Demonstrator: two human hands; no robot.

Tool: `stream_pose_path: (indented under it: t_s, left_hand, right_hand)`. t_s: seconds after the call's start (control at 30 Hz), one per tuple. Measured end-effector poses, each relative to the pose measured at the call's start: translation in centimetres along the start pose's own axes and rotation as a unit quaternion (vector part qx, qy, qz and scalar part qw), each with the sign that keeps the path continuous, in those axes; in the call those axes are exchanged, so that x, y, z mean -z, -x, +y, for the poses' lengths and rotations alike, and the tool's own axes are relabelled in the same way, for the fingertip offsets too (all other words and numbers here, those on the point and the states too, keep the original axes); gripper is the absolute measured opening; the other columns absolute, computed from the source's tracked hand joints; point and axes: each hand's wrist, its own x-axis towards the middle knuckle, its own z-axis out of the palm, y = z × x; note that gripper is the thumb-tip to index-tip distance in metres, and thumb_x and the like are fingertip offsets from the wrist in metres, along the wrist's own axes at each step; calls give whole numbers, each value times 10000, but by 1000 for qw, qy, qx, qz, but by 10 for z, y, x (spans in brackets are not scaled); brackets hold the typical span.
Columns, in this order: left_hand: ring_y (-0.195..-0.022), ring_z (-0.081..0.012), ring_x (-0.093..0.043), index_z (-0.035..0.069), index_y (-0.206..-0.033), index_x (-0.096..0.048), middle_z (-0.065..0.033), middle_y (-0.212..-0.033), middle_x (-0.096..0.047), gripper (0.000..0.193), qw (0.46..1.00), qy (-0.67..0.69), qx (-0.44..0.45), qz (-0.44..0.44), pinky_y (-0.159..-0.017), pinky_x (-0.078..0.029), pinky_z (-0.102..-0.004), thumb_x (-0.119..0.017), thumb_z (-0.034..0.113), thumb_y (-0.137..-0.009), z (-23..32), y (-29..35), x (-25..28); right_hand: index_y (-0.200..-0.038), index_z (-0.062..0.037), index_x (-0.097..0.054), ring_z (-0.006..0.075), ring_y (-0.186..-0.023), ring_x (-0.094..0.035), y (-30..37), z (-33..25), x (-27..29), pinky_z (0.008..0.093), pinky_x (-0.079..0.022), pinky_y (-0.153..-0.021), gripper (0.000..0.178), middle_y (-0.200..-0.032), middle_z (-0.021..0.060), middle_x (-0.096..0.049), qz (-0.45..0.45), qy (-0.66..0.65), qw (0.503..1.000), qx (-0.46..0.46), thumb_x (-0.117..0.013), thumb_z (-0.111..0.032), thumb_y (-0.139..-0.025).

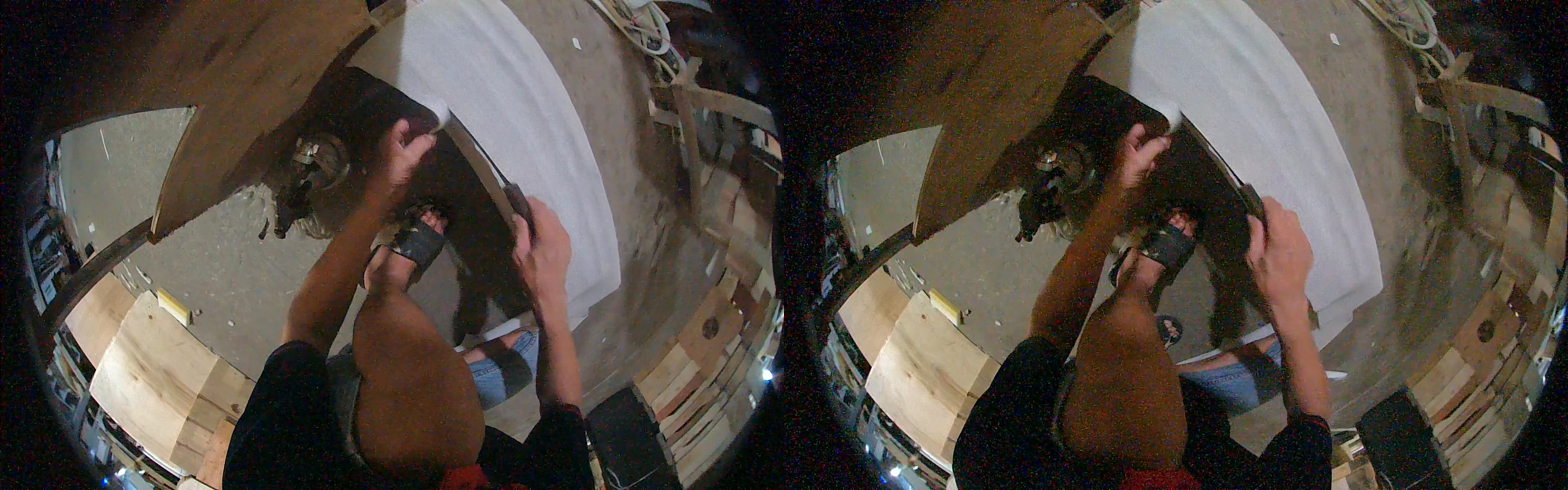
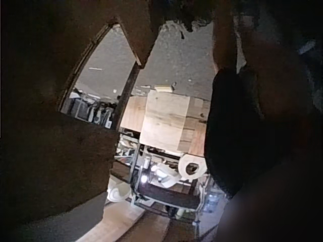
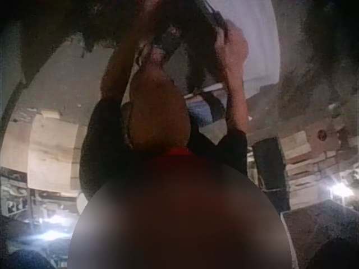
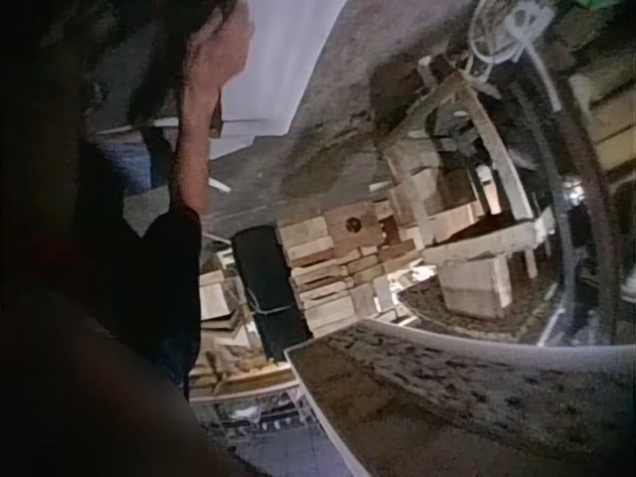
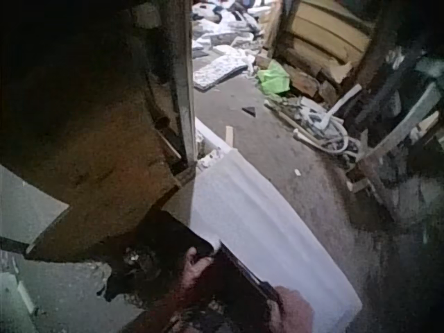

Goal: The person sprays adhesive onto a curved foam piece, then lays a white fabric sheet over it, smooths it down, and trims the excess with a knife. The person handles the foam, fabric, spray gun, and knife during the process.

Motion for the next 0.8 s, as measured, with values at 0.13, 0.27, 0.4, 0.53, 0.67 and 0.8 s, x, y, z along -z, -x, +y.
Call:
stream_pose_path:
  t_s: [0.13, 0.27, 0.4, 0.53, 0.67, 0.8]
  left_hand:
    - [-897, -151, -629, 3, -1124, -652, -60, -969, -680, 318, 990, 82, -103, -42, -732, -533, -335, -693, 247, -924, -1, -21, 22]
    - [-852, -138, -624, -4, -1067, -690, -55, -958, -708, 298, 998, -26, -26, -49, -726, -505, -311, -710, 255, -920, 29, -28, 3]
    - [-673, -98, -622, 62, -986, -683, -3, -845, -678, 172, 997, 60, -37, -28, -619, -500, -252, -712, 218, -917, 20, -34, -4]
    - [-674, -97, -618, 68, -977, -681, -2, -858, -679, 169, 995, 93, 2, -42, -598, -484, -244, -719, 218, -908, 26, -28, -1]
    - [-764, -136, -634, 52, -943, -675, -21, -873, -684, 143, 992, 124, 26, -19, -675, -498, -296, -733, 172, -891, 21, -32, 3]
    - [-752, -130, -632, 58, -963, -667, -23, -858, -679, 170, 993, 113, 35, -23, -643, -500, -293, -752, 172, -871, 28, -28, 5]
  right_hand:
    - [-1163, -99, -636, 355, -777, -631, 12, -1, 28, 437, -498, -661, 263, -863, 152, -620, -50, 0, 997, -51, -681, -118, -905]
    - [-1166, -106, -635, 351, -770, -627, 3, -2, 24, 440, -492, -653, 267, -856, 151, -614, -47, 19, 998, -38, -683, -122, -904]
    - [-1164, -107, -634, 350, -769, -627, -3, 0, 21, 446, -490, -652, 269, -855, 151, -612, -35, 17, 999, -20, -685, -128, -902]
    - [-1166, -103, -631, 362, -780, -628, 6, 0, 27, 451, -492, -660, 269, -875, 155, -624, -47, 29, 998, -42, -683, -141, -905]
    - [-1165, -96, -634, 366, -791, -631, -7, -9, 15, 445, -498, -673, 272, -883, 155, -631, -30, 22, 999, -18, -685, -150, -904]
    - [-1161, -89, -639, 366, -792, -633, -26, -20, 5, 438, -502, -682, 269, -878, 154, -633, -22, 27, 999, -11, -687, -148, -902]
